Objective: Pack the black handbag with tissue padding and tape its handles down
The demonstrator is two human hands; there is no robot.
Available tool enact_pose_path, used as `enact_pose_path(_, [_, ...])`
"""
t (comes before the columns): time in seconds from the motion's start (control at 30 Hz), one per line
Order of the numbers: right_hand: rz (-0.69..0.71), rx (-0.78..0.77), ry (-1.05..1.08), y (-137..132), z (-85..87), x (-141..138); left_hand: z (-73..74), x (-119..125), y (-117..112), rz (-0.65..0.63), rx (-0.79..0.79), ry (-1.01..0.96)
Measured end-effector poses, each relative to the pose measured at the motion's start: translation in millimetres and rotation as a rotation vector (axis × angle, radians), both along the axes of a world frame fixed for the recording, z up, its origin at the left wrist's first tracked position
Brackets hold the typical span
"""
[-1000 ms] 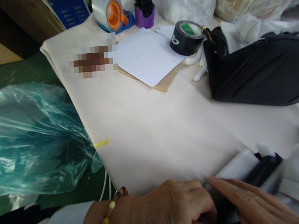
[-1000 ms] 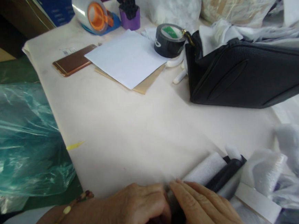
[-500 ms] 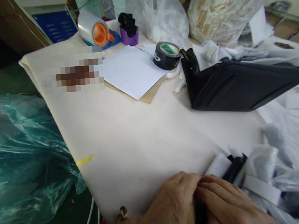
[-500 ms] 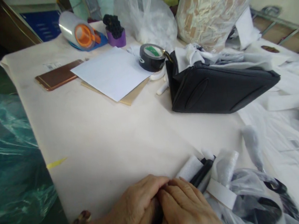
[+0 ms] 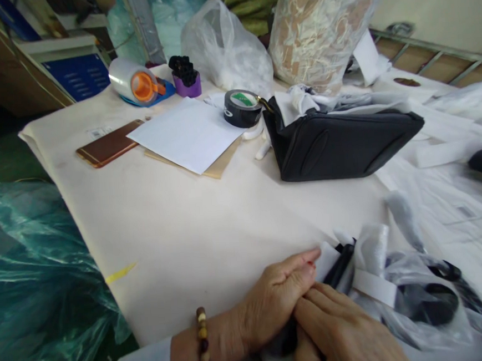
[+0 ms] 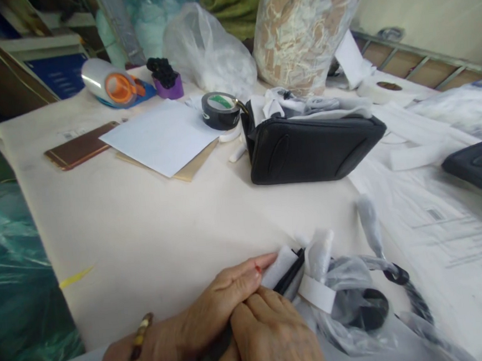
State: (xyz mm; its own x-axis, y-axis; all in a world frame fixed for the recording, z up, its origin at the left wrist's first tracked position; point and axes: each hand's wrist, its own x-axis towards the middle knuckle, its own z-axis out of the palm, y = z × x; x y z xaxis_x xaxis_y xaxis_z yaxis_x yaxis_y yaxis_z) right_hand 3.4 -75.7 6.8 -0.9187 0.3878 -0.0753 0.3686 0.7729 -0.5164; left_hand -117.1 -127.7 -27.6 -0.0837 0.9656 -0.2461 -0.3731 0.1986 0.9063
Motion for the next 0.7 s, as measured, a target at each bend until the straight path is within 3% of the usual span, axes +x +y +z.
enact_pose_path(0.17, [-0.052, -0.085, 0.032, -5.1, 1.2, -4.3, 1.0, 3.2, -5.3, -0.101, 0.057, 0.127])
enact_pose_path(0.33, [-0.102, -0.029, 0.076, -8.0, 0.3, -7.6, 2.4, -2.4, 7.7, -0.214, 0.054, 0.145])
enact_pose_path(0.57, [-0.209, 0.022, 0.055, -10.7, 9.1, -12.8, 3.0, -9.6, 17.0, -0.26, -0.125, -0.171])
enact_pose_path(0.63, [-0.21, 0.035, 0.064, -8.8, 11.7, -14.9, 0.5, -6.6, 16.3, -0.223, -0.19, -0.328])
enact_pose_path(0.7, [-0.268, 0.145, 0.145, -4.2, 8.9, -18.4, -2.2, -0.2, 16.5, -0.118, -0.206, -0.447])
